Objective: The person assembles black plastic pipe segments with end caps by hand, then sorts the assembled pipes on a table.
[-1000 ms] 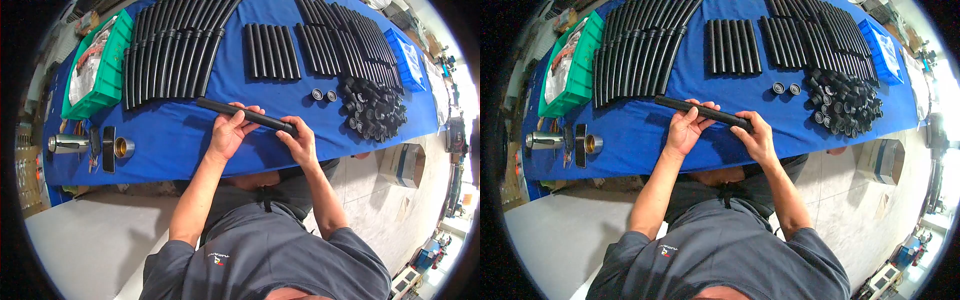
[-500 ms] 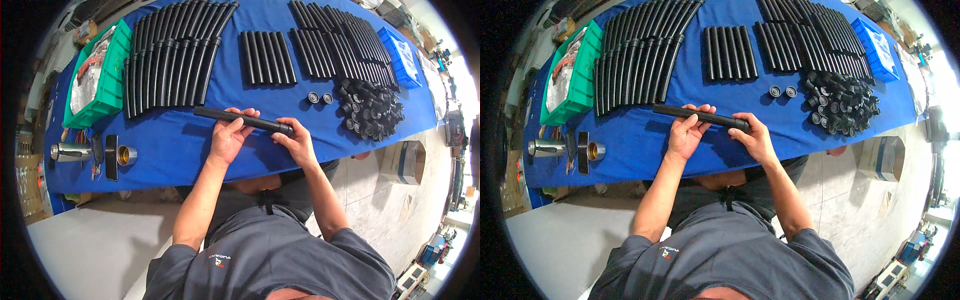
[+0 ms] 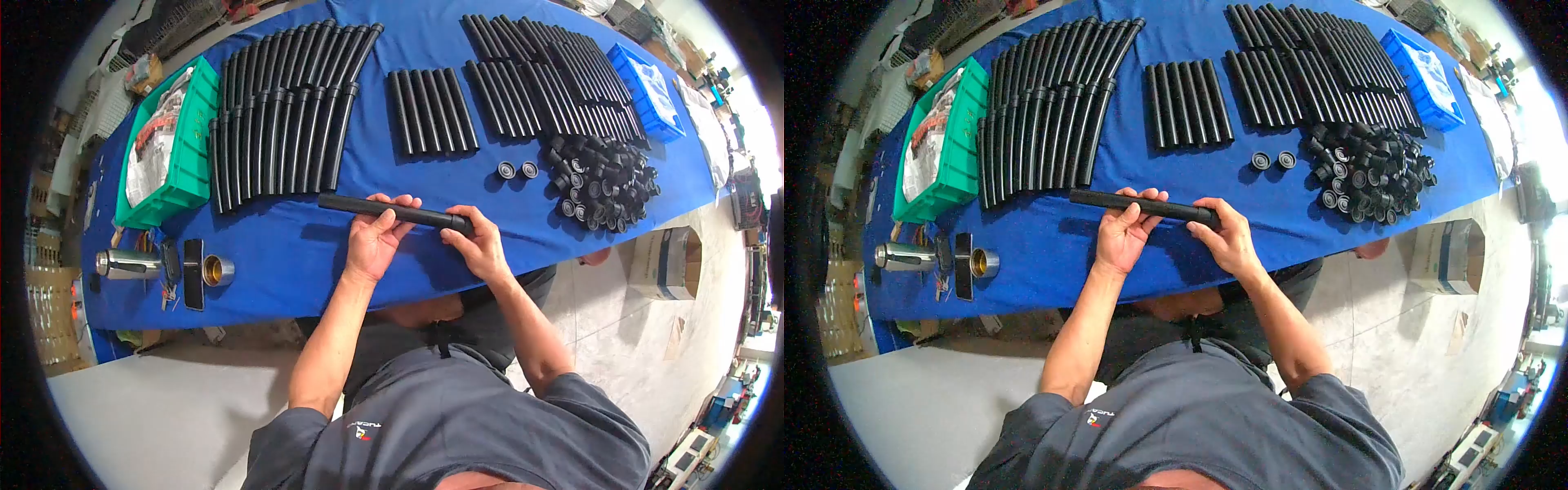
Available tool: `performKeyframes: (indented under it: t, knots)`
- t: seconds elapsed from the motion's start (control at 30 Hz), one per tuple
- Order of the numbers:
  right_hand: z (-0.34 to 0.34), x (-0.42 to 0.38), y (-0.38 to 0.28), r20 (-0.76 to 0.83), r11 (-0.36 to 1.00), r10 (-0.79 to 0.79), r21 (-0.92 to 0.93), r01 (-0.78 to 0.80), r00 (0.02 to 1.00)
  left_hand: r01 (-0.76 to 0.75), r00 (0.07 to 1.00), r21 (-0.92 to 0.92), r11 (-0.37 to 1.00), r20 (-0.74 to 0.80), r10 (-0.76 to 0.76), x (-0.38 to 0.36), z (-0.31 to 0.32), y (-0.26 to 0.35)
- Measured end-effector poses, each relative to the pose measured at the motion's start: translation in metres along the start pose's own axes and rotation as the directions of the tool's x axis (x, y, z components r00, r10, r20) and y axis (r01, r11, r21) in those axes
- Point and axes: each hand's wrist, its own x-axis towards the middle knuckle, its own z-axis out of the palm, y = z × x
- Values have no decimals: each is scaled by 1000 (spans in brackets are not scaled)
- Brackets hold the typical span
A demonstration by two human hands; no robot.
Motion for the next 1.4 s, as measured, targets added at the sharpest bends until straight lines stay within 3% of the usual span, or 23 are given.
performKeyframes:
  t: [0.17, 0.23, 0.27, 0.37, 0.43, 0.53, 0.63, 0.77, 1.13, 1.2, 1.3, 1.4]
  knots:
    - [-5, 2, 10, 23, 994, -34, -102, 36, 999, -6, 1000, 54, 999, -17, 7, -4, 1, 1]
    - [-3, 1, 1, -19, 955, -210, -217, 201, 978, -1, 1000, 89, 996, -12, 2, -2, 1, 0]
    - [-1, -3, 0, -14, 979, -126, -166, 122, 992, 31, 1000, 90, 995, -1, -31, -4, 7, 3]
    - [-3, -4, -5, 2, 978, -166, -127, 165, 986, 31, 998, 105, 994, 46, -36, -1, -3, 0]
    - [0, -3, -7, 0, 986, -163, 35, 163, 987, 30, 998, 74, 997, 53, -34, -1, -3, 1]
    - [1, -4, -8, 51, 993, 29, 115, -35, 998, 14, 999, 106, 994, 41, -19, -1, -1, 1]
    - [6, -4, -8, -15, 994, -47, 95, 48, 999, 27, 999, 96, 995, 23, -30, -2, 3, 2]
    - [5, -5, -5, -33, 998, -63, 12, 64, 997, 19, 1000, 104, 994, 22, -22, -3, 4, 0]
    - [7, -7, -4, -61, 998, -49, 33, 51, 997, 25, 1000, 106, 994, -14, -24, -4, 8, -1]
    - [11, -7, -2, -85, 998, -54, 14, 56, 995, 48, 998, 123, 991, -38, -44, -5, 10, 2]
    - [9, -5, -3, -77, 960, -199, -218, 178, 977, 64, 998, 101, 993, -20, -63, -2, 5, 2]
    - [9, -6, -4, -39, 996, -16, 87, 20, 999, 49, 999, 55, 997, 16, -50, -3, 1, 1]
